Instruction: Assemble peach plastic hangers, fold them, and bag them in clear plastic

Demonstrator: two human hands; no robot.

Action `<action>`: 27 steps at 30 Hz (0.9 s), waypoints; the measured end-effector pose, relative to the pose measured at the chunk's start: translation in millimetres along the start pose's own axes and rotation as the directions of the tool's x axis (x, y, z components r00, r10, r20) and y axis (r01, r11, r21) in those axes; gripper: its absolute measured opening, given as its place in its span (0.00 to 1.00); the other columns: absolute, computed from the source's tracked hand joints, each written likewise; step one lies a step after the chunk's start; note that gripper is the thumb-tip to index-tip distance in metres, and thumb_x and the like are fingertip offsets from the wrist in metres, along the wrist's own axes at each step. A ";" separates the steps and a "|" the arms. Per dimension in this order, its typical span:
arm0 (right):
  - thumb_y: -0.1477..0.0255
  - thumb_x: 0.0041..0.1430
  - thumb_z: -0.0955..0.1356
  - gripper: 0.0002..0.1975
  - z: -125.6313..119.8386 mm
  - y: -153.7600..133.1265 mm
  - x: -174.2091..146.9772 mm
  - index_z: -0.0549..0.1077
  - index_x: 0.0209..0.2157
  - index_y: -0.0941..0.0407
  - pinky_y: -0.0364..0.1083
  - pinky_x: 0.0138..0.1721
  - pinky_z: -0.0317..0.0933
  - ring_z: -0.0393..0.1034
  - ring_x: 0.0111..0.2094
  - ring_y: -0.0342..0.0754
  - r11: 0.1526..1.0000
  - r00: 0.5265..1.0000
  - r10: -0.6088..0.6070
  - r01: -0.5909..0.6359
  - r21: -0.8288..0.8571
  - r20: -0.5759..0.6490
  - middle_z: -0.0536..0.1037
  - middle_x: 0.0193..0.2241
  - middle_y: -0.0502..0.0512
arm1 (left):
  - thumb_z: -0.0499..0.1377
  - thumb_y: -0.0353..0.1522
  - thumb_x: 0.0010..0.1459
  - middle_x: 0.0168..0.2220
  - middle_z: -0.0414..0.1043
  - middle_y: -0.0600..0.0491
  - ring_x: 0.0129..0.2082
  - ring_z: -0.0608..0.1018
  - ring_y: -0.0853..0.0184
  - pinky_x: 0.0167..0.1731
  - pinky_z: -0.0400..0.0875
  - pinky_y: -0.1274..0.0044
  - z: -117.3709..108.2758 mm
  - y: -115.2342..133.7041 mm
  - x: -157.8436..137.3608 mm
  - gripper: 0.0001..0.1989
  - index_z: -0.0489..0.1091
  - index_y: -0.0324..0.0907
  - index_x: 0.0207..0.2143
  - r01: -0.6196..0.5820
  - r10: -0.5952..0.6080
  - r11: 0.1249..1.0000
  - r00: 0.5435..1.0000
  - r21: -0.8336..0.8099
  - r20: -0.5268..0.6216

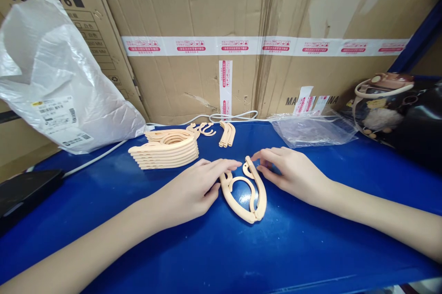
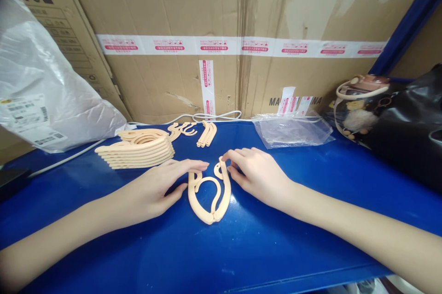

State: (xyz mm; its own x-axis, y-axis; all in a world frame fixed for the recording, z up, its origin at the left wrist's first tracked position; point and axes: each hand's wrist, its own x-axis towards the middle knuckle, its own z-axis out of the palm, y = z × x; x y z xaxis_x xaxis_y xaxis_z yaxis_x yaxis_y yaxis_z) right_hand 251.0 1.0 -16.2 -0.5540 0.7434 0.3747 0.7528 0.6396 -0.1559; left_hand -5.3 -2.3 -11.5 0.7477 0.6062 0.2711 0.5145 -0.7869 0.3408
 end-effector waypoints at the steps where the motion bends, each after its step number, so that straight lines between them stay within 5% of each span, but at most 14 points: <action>1: 0.73 0.65 0.61 0.10 -1.6 -2.5 -0.6 0.71 0.44 0.56 0.51 0.39 0.63 0.71 0.36 0.51 1.000 1.000 -0.003 0.003 -0.010 0.013 0.77 0.37 0.56 | 0.51 0.22 0.59 0.55 0.69 0.52 0.51 0.73 0.62 0.50 0.68 0.69 -0.9 1.2 -0.2 0.27 0.57 0.49 0.59 0.001 -0.001 1.000 1.000 -0.006 0.001; 7: 0.70 0.68 0.60 0.11 -10.6 -12.6 -2.1 0.71 0.43 0.56 0.48 0.39 0.61 0.70 0.37 0.48 0.980 0.986 -0.158 0.149 0.134 0.057 0.77 0.36 0.56 | 0.54 0.23 0.60 0.56 0.66 0.53 0.54 0.71 0.64 0.53 0.66 0.71 -6.1 5.5 0.0 0.27 0.58 0.52 0.59 -0.003 0.008 0.993 0.999 -0.119 0.036; 12: 0.68 0.68 0.61 0.12 -9.8 -8.9 -0.5 0.70 0.47 0.55 0.47 0.43 0.62 0.70 0.41 0.47 0.921 0.972 -0.204 0.150 0.360 0.117 0.76 0.40 0.56 | 0.63 0.40 0.56 0.61 0.62 0.48 0.60 0.66 0.56 0.57 0.63 0.64 -5.0 4.2 -3.5 0.33 0.57 0.50 0.61 0.054 -0.050 0.995 0.998 -0.079 0.049; 15: 0.65 0.67 0.61 0.13 -8.1 -6.3 -0.3 0.70 0.47 0.55 0.47 0.44 0.62 0.69 0.43 0.47 0.908 0.985 -0.132 0.076 0.412 0.110 0.76 0.43 0.56 | 0.64 0.42 0.55 0.56 0.67 0.48 0.54 0.71 0.55 0.52 0.68 0.65 -3.5 5.4 -4.1 0.33 0.58 0.48 0.61 0.081 -0.076 0.995 0.994 -0.052 0.080; 18: 0.59 0.65 0.63 0.16 -7.4 -1.9 0.8 0.71 0.42 0.56 0.46 0.35 0.61 0.69 0.34 0.47 0.913 0.990 0.069 -0.113 0.391 0.126 0.76 0.35 0.54 | 0.64 0.39 0.54 0.53 0.70 0.48 0.51 0.73 0.57 0.49 0.69 0.68 -4.6 7.2 -1.6 0.30 0.60 0.46 0.58 0.027 -0.027 1.000 1.000 0.008 0.009; 22: 0.54 0.61 0.64 0.20 -7.8 4.3 5.4 0.70 0.31 0.57 0.42 0.25 0.53 0.61 0.23 0.41 0.720 0.938 0.180 -0.331 0.610 0.297 0.69 0.22 0.47 | 0.61 0.35 0.57 0.54 0.68 0.47 0.52 0.72 0.58 0.50 0.68 0.68 -7.6 6.1 2.2 0.22 0.62 0.42 0.53 -0.055 0.083 0.981 0.986 0.184 -0.145; 27: 0.56 0.58 0.68 0.19 -7.9 6.2 9.5 0.67 0.28 0.58 0.41 0.21 0.46 0.53 0.20 0.37 0.444 0.922 0.153 -0.387 0.808 0.357 0.64 0.19 0.44 | 0.62 0.37 0.58 0.55 0.66 0.46 0.54 0.71 0.58 0.51 0.67 0.69 -9.4 3.6 2.6 0.21 0.62 0.41 0.51 -0.044 0.094 0.964 0.979 0.262 -0.181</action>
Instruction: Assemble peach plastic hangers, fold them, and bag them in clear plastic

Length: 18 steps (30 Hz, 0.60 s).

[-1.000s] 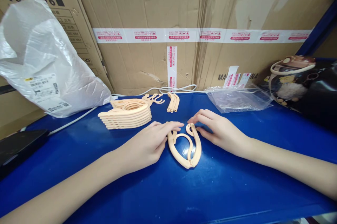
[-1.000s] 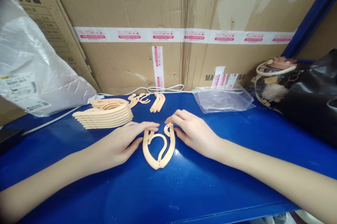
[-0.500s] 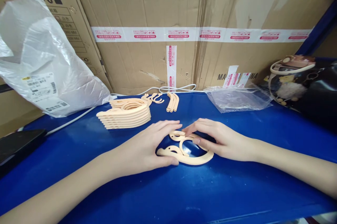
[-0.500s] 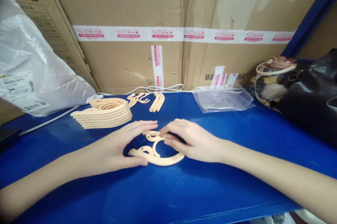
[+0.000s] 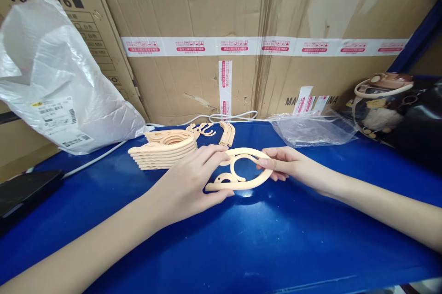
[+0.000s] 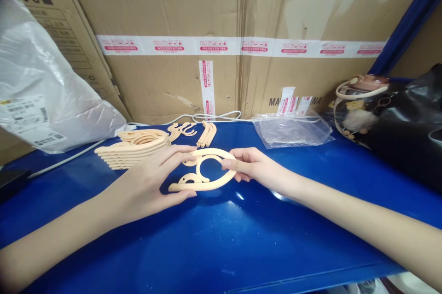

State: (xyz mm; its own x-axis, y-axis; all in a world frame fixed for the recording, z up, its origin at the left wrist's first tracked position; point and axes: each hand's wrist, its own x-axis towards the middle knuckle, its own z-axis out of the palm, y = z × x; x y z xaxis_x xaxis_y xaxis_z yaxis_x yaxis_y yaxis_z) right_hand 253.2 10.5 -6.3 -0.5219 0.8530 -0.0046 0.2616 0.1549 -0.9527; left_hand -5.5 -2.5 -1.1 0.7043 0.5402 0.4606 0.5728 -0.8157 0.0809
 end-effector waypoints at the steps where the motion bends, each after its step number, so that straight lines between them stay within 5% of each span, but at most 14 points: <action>1: 0.57 0.58 0.68 0.18 0.2 -0.2 0.2 0.67 0.29 0.59 0.41 0.21 0.46 0.53 0.20 0.37 1.000 1.000 0.002 -0.002 0.013 -0.004 0.64 0.19 0.44 | 0.62 0.37 0.58 0.55 0.66 0.47 0.54 0.71 0.58 0.52 0.67 0.69 -0.3 -0.2 -0.2 0.22 0.62 0.42 0.51 0.011 -0.011 1.000 1.000 -0.005 0.008; 18: 0.58 0.55 0.71 0.18 3.5 1.8 -1.5 0.69 0.30 0.59 0.40 0.26 0.48 0.58 0.24 0.38 0.998 0.999 0.045 -0.045 0.050 0.001 0.67 0.22 0.46 | 0.62 0.36 0.59 0.61 0.60 0.48 0.60 0.65 0.60 0.58 0.63 0.67 -2.9 4.8 -3.1 0.31 0.52 0.45 0.61 0.004 -0.005 1.000 0.998 0.011 0.056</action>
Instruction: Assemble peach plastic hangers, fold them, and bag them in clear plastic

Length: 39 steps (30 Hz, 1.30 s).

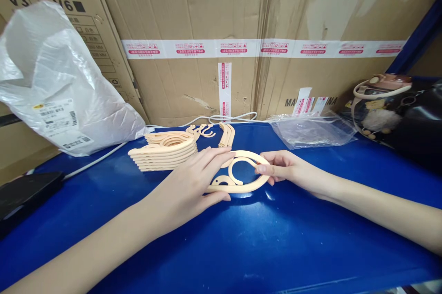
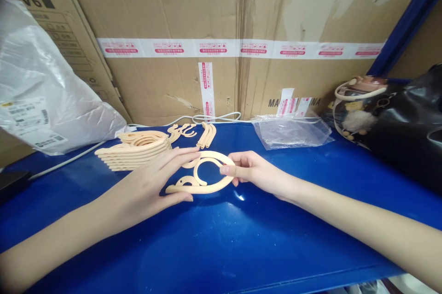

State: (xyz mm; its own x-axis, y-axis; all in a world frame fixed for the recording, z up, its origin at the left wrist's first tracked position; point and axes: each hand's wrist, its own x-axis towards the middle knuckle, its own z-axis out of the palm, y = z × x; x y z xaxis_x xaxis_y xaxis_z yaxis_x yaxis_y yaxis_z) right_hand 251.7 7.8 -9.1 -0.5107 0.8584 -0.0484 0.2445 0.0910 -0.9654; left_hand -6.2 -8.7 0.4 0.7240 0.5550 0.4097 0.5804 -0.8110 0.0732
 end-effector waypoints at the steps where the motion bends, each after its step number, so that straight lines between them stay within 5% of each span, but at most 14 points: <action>1: 0.58 0.55 0.71 0.18 1.0 -0.3 -0.3 0.69 0.29 0.59 0.40 0.26 0.48 0.58 0.23 0.38 1.000 1.000 -0.005 0.005 0.000 0.006 0.67 0.22 0.46 | 0.62 0.37 0.59 0.61 0.60 0.48 0.60 0.65 0.59 0.58 0.64 0.67 0.3 0.8 -0.3 0.32 0.51 0.45 0.61 -0.001 0.001 1.000 1.000 0.002 0.004; 10: 0.56 0.57 0.69 0.18 7.8 1.1 -2.0 0.70 0.30 0.59 0.41 0.26 0.52 0.59 0.23 0.39 0.996 0.993 -0.074 0.077 -0.035 0.088 0.67 0.22 0.46 | 0.62 0.37 0.58 0.60 0.62 0.46 0.58 0.67 0.59 0.56 0.66 0.69 -0.9 12.2 -1.9 0.32 0.52 0.42 0.61 -0.034 0.035 0.998 0.999 0.052 -0.009; 15: 0.53 0.68 0.53 0.28 2.0 -1.3 -2.2 0.72 0.31 0.58 0.44 0.32 0.60 0.67 0.29 0.44 0.963 0.975 -0.222 0.220 -0.157 0.004 0.76 0.28 0.55 | 0.59 0.35 0.58 0.59 0.63 0.49 0.58 0.67 0.60 0.56 0.64 0.70 -31.6 8.5 5.9 0.29 0.55 0.45 0.60 0.029 -0.028 0.998 0.999 0.054 -0.021; 17: 0.55 0.68 0.56 0.24 -2.9 -3.2 -2.3 0.73 0.38 0.57 0.48 0.42 0.62 0.70 0.39 0.48 0.874 0.949 -0.315 0.290 -0.390 -0.001 0.78 0.38 0.57 | 0.60 0.38 0.57 0.57 0.65 0.52 0.55 0.70 0.60 0.53 0.67 0.71 -53.8 -3.9 9.0 0.29 0.58 0.46 0.59 0.100 -0.099 0.994 0.994 0.035 -0.036; 19: 0.57 0.66 0.61 0.19 -7.2 -3.8 -2.1 0.72 0.47 0.55 0.53 0.51 0.59 0.67 0.48 0.51 0.688 0.920 -0.387 0.331 -0.646 0.059 0.75 0.47 0.57 | 0.59 0.44 0.55 0.53 0.70 0.55 0.51 0.73 0.61 0.49 0.70 0.72 -76.0 -22.9 9.8 0.28 0.62 0.49 0.57 0.228 -0.227 0.974 0.973 0.010 -0.029; 22: 0.55 0.65 0.62 0.23 -9.5 -1.4 -1.7 0.70 0.54 0.54 0.57 0.56 0.56 0.63 0.55 0.55 0.472 0.918 -0.360 0.334 -0.816 0.168 0.70 0.56 0.59 | 0.59 0.53 0.49 0.56 0.69 0.56 0.53 0.72 0.57 0.53 0.66 0.68 -98.9 -55.9 4.5 0.34 0.64 0.51 0.57 0.444 -0.445 0.895 0.892 0.037 0.076; 25: 0.53 0.64 0.60 0.28 -7.6 2.1 -2.1 0.67 0.58 0.55 0.58 0.58 0.56 0.61 0.59 0.56 0.412 0.934 -0.302 0.310 -0.857 0.193 0.65 0.60 0.61 | 0.58 0.57 0.47 0.59 0.66 0.57 0.56 0.69 0.54 0.56 0.62 0.65 -104.6 -82.1 -6.1 0.39 0.62 0.52 0.59 0.581 -0.584 0.812 0.802 0.064 0.129; 28: 0.53 0.65 0.60 0.29 -5.4 3.6 -3.1 0.66 0.59 0.57 0.58 0.59 0.55 0.61 0.59 0.57 0.368 0.932 -0.299 0.312 -0.876 0.206 0.65 0.60 0.63 | 0.57 0.58 0.47 0.60 0.64 0.59 0.58 0.67 0.53 0.56 0.62 0.66 -100.7 -96.4 -15.9 0.39 0.61 0.54 0.60 0.631 -0.627 0.774 0.757 0.043 0.182; 39: 0.55 0.66 0.59 0.28 -4.6 5.0 -3.4 0.65 0.59 0.58 0.58 0.58 0.58 0.63 0.58 0.57 0.295 0.916 -0.323 0.338 -0.894 0.240 0.66 0.59 0.64 | 0.58 0.56 0.46 0.59 0.66 0.56 0.55 0.71 0.56 0.54 0.65 0.71 -86.3 -110.3 -21.8 0.40 0.62 0.50 0.60 0.585 -0.565 0.811 0.791 -0.019 0.236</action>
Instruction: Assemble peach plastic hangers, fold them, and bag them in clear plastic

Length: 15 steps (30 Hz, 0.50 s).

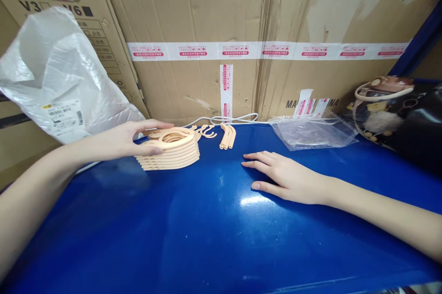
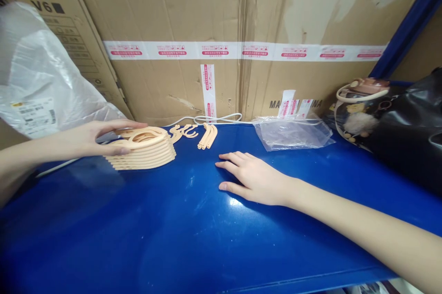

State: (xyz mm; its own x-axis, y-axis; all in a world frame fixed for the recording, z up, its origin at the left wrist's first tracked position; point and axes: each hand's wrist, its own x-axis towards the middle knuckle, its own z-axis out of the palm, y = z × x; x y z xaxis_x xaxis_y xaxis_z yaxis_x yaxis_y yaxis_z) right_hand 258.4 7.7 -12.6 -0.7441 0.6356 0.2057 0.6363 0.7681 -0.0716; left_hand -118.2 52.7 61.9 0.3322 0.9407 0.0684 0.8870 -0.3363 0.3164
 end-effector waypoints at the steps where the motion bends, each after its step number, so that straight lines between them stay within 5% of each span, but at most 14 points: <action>1: 0.55 0.66 0.59 0.27 0.1 0.1 0.0 0.65 0.59 0.58 0.58 0.58 0.58 0.63 0.58 0.57 1.000 1.000 -0.002 0.002 0.000 -0.003 0.66 0.59 0.64 | 0.58 0.55 0.47 0.59 0.66 0.55 0.55 0.71 0.56 0.54 0.65 0.71 0.7 1.4 -0.5 0.40 0.62 0.49 0.60 -0.005 0.005 1.000 1.000 -0.003 0.003; 7: 0.55 0.66 0.59 0.28 -0.1 0.1 -0.3 0.65 0.59 0.57 0.60 0.57 0.58 0.63 0.57 0.59 1.000 1.000 -0.003 0.003 0.016 -0.005 0.66 0.59 0.65 | 0.54 0.50 0.58 0.59 0.66 0.50 0.54 0.71 0.57 0.55 0.62 0.65 0.2 18.4 -8.0 0.32 0.60 0.43 0.60 -0.035 0.035 0.999 0.999 0.011 0.006; 15: 0.55 0.67 0.58 0.28 -0.6 0.6 -0.1 0.65 0.60 0.58 0.59 0.58 0.57 0.62 0.58 0.58 1.000 1.000 0.002 -0.003 0.004 0.017 0.65 0.60 0.64 | 0.56 0.52 0.53 0.55 0.70 0.52 0.50 0.74 0.58 0.52 0.66 0.68 7.3 16.1 -6.2 0.34 0.65 0.45 0.57 -0.046 0.044 0.999 0.996 -0.027 -0.076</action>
State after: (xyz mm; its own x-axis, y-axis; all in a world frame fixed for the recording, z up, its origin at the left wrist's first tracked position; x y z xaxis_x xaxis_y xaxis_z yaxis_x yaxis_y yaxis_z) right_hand 259.0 8.0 -12.1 -0.7459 0.6387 0.1888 0.6373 0.7668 -0.0765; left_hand -103.6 41.1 59.7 0.3458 0.9256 0.1537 0.8619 -0.3781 0.3380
